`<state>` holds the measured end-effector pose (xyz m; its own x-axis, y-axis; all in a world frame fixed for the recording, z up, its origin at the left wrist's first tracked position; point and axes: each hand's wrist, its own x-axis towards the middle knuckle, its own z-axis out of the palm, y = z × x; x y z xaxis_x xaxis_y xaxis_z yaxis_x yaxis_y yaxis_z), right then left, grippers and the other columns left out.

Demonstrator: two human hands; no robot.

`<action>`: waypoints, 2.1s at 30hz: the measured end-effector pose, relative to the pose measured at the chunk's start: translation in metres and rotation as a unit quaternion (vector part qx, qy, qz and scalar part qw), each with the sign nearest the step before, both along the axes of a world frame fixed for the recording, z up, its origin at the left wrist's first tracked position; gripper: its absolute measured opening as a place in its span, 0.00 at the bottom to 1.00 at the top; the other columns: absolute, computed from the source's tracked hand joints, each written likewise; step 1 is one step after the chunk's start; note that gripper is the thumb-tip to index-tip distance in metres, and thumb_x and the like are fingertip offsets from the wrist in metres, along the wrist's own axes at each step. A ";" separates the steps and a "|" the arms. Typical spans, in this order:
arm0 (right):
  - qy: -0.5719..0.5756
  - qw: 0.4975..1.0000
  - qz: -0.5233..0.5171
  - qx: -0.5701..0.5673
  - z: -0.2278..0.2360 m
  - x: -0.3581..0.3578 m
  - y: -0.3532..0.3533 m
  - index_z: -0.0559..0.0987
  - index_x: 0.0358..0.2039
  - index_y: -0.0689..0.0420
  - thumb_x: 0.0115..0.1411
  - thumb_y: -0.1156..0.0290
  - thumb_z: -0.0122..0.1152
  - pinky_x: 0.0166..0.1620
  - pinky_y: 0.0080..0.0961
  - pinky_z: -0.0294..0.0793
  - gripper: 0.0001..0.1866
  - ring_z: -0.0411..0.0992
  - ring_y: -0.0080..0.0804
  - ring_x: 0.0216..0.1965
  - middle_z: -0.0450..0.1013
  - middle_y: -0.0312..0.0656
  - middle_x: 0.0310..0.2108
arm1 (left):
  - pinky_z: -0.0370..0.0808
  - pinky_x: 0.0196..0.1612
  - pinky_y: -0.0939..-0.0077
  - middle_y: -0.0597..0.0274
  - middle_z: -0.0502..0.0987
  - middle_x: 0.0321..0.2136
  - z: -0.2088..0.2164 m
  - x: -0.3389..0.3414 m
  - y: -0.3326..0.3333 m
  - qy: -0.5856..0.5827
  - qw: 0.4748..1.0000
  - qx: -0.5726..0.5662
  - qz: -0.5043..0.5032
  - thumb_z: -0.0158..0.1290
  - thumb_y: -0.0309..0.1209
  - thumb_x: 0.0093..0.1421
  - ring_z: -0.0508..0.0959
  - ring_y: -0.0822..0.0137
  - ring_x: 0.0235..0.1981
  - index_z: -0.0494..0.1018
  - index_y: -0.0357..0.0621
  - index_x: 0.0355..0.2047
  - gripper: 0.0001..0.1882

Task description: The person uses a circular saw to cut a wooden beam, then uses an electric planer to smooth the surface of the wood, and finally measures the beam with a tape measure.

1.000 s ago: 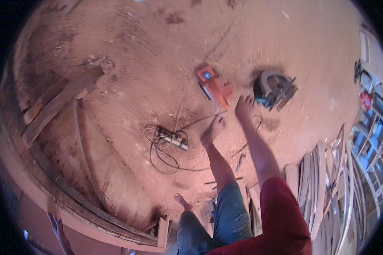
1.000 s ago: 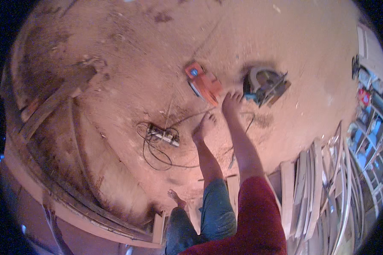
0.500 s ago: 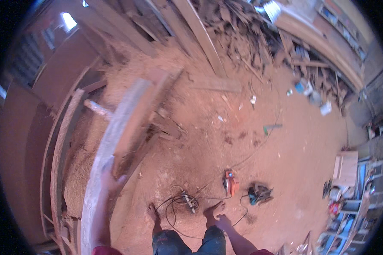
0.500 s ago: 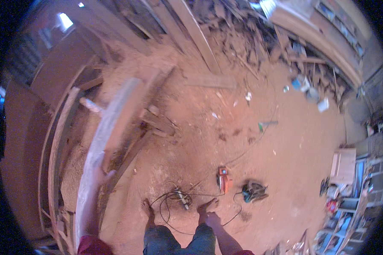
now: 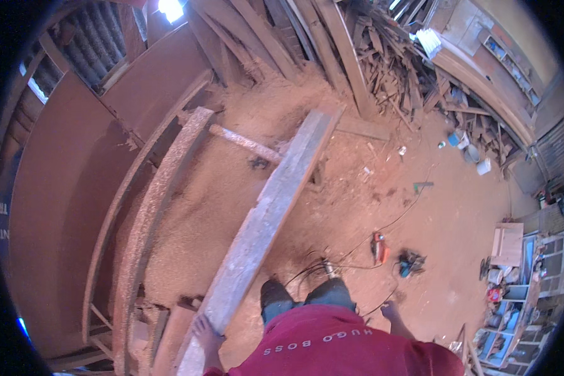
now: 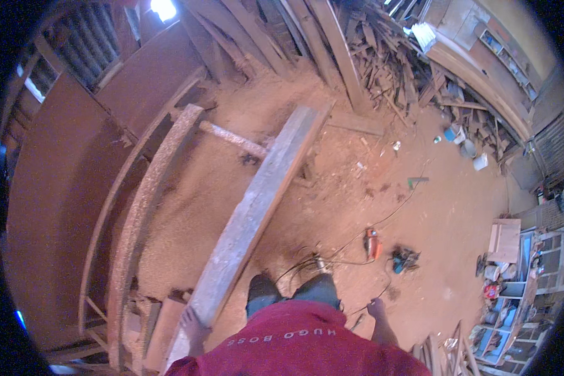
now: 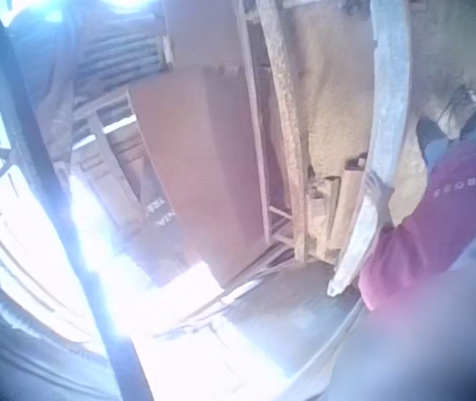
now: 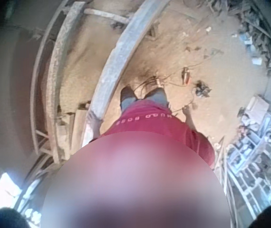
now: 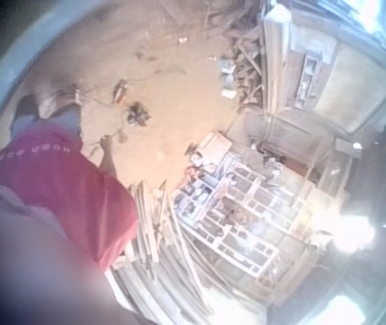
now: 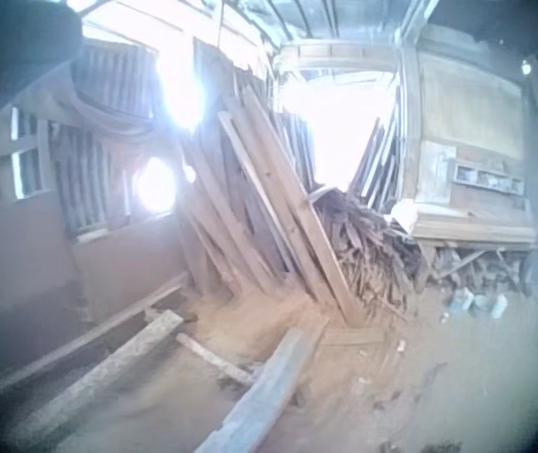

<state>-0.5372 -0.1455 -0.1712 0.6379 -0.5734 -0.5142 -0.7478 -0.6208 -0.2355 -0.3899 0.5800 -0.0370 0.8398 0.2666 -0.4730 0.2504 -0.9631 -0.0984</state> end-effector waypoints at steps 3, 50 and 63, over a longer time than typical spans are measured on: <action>-0.011 0.992 0.104 0.075 0.007 0.071 0.072 0.80 0.45 0.59 0.50 0.63 0.62 0.45 0.35 0.77 0.22 0.78 0.45 0.40 0.79 0.51 0.35 | 0.54 0.65 0.43 0.39 0.54 0.65 0.009 0.011 0.022 0.015 0.995 -0.100 0.012 0.74 0.44 0.30 0.54 0.41 0.67 0.38 0.41 0.70 0.72; -0.131 0.624 0.751 -0.172 0.174 0.358 0.497 0.60 0.65 0.50 0.40 0.69 0.73 0.62 0.51 0.60 0.49 0.58 0.53 0.63 0.60 0.52 0.63 | 0.66 0.58 0.51 0.48 0.67 0.58 0.016 -0.358 0.262 -0.340 0.730 0.101 0.584 0.53 0.42 0.59 0.67 0.46 0.58 0.68 0.45 0.55 0.26; -0.052 0.660 0.747 -0.062 0.226 0.207 0.660 0.53 0.69 0.51 0.39 0.71 0.75 0.64 0.49 0.60 0.57 0.55 0.59 0.65 0.54 0.59 0.65 | 0.62 0.62 0.43 0.65 0.61 0.64 0.021 -0.567 0.483 0.054 0.913 0.217 0.342 0.48 0.31 0.62 0.56 0.57 0.68 0.58 0.56 0.64 0.29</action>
<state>-0.3302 0.5148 0.0547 0.5673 0.7018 -0.4309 0.7368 -0.6662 -0.1149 -0.9570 1.0630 -0.0161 0.3614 0.8929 -0.2684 0.7449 -0.4496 -0.4929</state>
